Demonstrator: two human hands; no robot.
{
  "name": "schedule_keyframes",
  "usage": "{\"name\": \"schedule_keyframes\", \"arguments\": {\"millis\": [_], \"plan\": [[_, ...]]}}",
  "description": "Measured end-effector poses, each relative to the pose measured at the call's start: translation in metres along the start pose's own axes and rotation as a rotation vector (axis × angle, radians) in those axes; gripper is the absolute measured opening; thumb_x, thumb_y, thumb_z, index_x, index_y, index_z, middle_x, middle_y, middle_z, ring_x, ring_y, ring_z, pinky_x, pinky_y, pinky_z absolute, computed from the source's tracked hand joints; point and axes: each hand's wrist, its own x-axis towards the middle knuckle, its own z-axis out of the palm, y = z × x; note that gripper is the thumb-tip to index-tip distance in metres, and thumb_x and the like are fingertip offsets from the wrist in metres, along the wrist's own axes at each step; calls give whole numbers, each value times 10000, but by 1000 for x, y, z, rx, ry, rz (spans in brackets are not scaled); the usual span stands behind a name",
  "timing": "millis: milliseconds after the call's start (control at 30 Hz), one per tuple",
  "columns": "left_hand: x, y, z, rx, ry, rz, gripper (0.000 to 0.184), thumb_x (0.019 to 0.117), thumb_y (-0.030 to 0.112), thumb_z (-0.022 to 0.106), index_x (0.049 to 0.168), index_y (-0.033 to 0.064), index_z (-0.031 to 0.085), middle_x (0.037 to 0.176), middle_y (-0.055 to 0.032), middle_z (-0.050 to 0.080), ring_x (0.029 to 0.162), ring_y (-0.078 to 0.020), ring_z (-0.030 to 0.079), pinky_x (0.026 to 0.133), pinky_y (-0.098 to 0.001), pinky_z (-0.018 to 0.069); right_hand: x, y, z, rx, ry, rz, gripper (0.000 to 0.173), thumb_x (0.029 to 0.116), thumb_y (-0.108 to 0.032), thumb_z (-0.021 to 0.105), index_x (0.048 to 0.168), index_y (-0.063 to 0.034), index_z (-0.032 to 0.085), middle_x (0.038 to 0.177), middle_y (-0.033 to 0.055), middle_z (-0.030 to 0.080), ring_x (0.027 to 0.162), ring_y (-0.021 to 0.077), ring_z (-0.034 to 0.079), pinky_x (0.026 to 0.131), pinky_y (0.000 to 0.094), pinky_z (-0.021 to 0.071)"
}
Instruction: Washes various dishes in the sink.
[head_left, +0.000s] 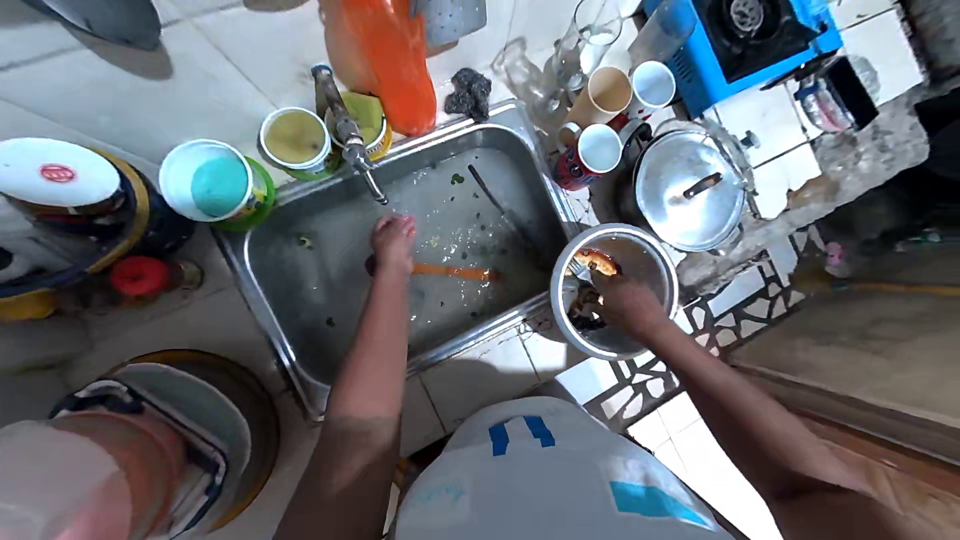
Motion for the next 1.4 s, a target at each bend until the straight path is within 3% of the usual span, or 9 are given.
{"name": "schedule_keyframes", "arguments": {"millis": [167, 267, 400, 500, 667, 867, 1100, 1233, 1400], "plan": [[-53, -4, 53, -112, -22, -283, 424, 1094, 300, 456, 1445, 62, 441, 1281, -123, 603, 1015, -184, 639, 830, -326, 547, 0, -1, 0, -31, -86, 22, 448, 1042, -154, 518, 1485, -89, 499, 1360, 256, 602, 1181, 484, 630, 945, 670, 511], [-143, -24, 81, 203, -343, -180, 518, 1098, 473, 366, 1439, 108, 506, 1357, -85, 610, 1178, -206, 595, 955, -424, 486, -22, 1, -26, -88, -138, 19, 409, 1033, -107, 479, 1438, -68, 525, 1302, 270, 625, 1136, 497, 644, 902, 684, 509], [-202, -78, 112, 357, -596, -18, 741, 918, 211, 757, 1544, 51, 394, 1503, -186, 493, 1350, -270, 529, 1112, -457, 482, -50, 10, -54, -119, -69, 5, 330, 1049, -164, 482, 1338, -65, 607, 1209, 256, 674, 1097, 491, 663, 864, 689, 513], [-216, -85, 122, 225, -489, -91, 702, 892, -82, 596, 1548, 14, 363, 1467, -222, 514, 1297, -248, 562, 1063, -407, 497, -68, 23, -76, -28, 79, -38, 329, 1070, -228, 501, 1312, -65, 653, 1144, 269, 698, 1061, 501, 672, 856, 711, 499], [-207, -46, 83, -57, -242, -96, 649, 864, -186, 525, 1476, 8, 427, 1291, -204, 618, 1091, -233, 665, 897, -408, 592, -73, 44, -70, 176, 493, -89, 267, 1053, -180, 536, 1202, -9, 677, 956, 269, 705, 850, 494, 693, 720, 703, 512], [-151, 24, 0, -100, 153, -163, 727, 777, -238, 502, 1445, 36, 421, 1256, -234, 577, 1026, -320, 632, 788, -495, 576, -17, 39, -11, 289, 374, 13, 373, 1065, -171, 461, 1376, -7, 585, 1202, 300, 664, 1064, 503, 667, 890, 692, 506], [-67, 34, -33, -128, 219, -49, 804, 731, -209, 537, 1475, 65, 407, 1324, -201, 555, 1100, -304, 592, 839, -508, 553, 46, 53, 52, 234, 654, -93, 419, 1021, -97, 507, 1426, -15, 575, 1369, 309, 587, 1274, 524, 551, 1058, 645, 440], [-39, 31, -39, -48, 221, 69, 869, 709, -190, 574, 1516, 93, 420, 1378, -209, 566, 1177, -324, 602, 886, -535, 565, 44, -28, 15, 356, 614, -354, 462, 1014, -131, 522, 1447, 30, 541, 1510, 305, 480, 1425, 480, 441, 1184, 601, 357], [-37, 33, -32, 17, 192, 170, 698, 809, -150, 588, 1462, 81, 503, 1345, -183, 610, 1155, -283, 631, 915, -487, 570, 52, -225, -31, 527, -72, -738, 533, 1103, -224, 395, 1613, -88, 321, 1640, 133, 381, 1482, 280, 427, 1215, 499, 357]]}}
